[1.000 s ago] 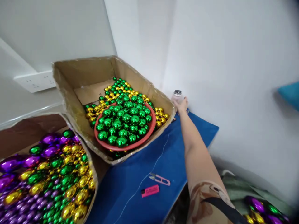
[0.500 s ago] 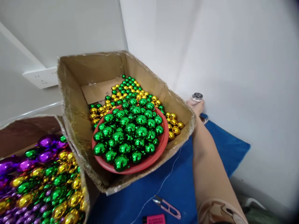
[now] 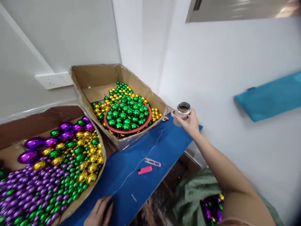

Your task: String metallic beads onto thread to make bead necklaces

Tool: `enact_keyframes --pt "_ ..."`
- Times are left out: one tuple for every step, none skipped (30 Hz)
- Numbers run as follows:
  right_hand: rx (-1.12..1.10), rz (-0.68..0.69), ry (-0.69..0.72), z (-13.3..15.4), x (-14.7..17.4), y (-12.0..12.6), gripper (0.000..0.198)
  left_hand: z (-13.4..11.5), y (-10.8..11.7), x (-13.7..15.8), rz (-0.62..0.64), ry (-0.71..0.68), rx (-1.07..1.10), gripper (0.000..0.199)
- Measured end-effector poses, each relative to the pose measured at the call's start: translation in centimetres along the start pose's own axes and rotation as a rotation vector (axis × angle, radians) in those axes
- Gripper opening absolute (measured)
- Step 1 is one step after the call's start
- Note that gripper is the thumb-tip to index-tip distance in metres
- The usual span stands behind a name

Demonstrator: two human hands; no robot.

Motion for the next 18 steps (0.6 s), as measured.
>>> enact_keyframes --pt "-0.032 0.054 0.023 2.0 1.9 1.1 0.075 -0.6 0.4 -0.4 -0.023 -0.034 -0.014 0.036" --pt "-0.066 0.108 0.047 4.0 3.9 2.0 0.076 -1.4 0.7 -1.0 -0.022 -0.06 -0.027 0.034" --pt "-0.1 0.158 0.07 6.1 5.9 2.7 0.077 -2.6 1.1 -1.7 -0.024 -0.097 -0.016 0.033" --pt "-0.133 0.207 0.091 8.1 8.0 3.2 0.078 -3.9 1.5 -2.5 -0.023 -0.12 0.01 0.032" --pt "-0.164 0.253 0.105 10.0 10.1 3.5 0.079 -5.3 1.9 -3.4 -0.017 -0.135 0.047 0.034" --pt "-0.196 0.295 0.111 11.9 12.2 3.8 0.08 -6.7 2.2 -4.5 -0.012 -0.145 0.093 0.037" --pt "-0.23 0.337 0.115 13.7 14.1 3.9 0.08 -7.9 2.5 -5.5 -0.005 -0.149 0.131 0.042" --pt "-0.271 0.382 0.122 15.5 16.0 3.9 0.08 -8.9 3.0 -6.5 -0.014 -0.145 0.165 0.049" --pt "-0.318 0.426 0.135 17.3 17.7 3.8 0.08 -9.7 3.4 -7.3 -0.017 -0.146 0.199 0.058" --pt "-0.369 0.471 0.156 19.1 19.3 3.7 0.08 -10.2 3.8 -8.0 -0.017 -0.144 0.237 0.07" --pt "-0.424 0.516 0.186 20.9 20.7 3.6 0.079 -10.6 4.3 -8.4 -0.036 -0.157 0.282 0.08" --pt "-0.477 0.561 0.218 22.5 22.0 3.4 0.079 -10.6 4.9 -8.6 -0.043 -0.16 0.316 0.087" --pt "-0.527 0.601 0.244 23.9 23.1 3.2 0.079 -10.4 5.5 -8.5 -0.062 -0.16 0.355 0.091" --pt "-0.568 0.637 0.263 25.2 24.1 3.0 0.08 -10.1 6.3 -8.3 -0.091 -0.153 0.386 0.094" --pt "-0.601 0.673 0.278 26.3 25.0 2.7 0.08 -9.6 7.1 -7.8 -0.127 -0.138 0.405 0.095" --pt "-0.626 0.708 0.294 27.2 25.7 2.5 0.08 -9.1 7.9 -7.3 -0.172 -0.121 0.414 0.095" --pt "-0.644 0.74 0.313 28.0 26.4 2.2 0.08 -8.6 8.8 -6.8 -0.214 -0.102 0.414 0.094" --pt "-0.658 0.769 0.336 28.8 27.0 1.9 0.08 -8.2 9.7 -6.2 -0.25 -0.085 0.404 0.091"
Point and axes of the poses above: each hand's wrist, its own x-axis away from the middle knuckle, its own y-axis out of the back of the hand, z = x × y, the point moved 6 cm from there along -x, towards the middle knuckle, and after that the axes turned 14 degrees about -z, right-handed, at the moved point
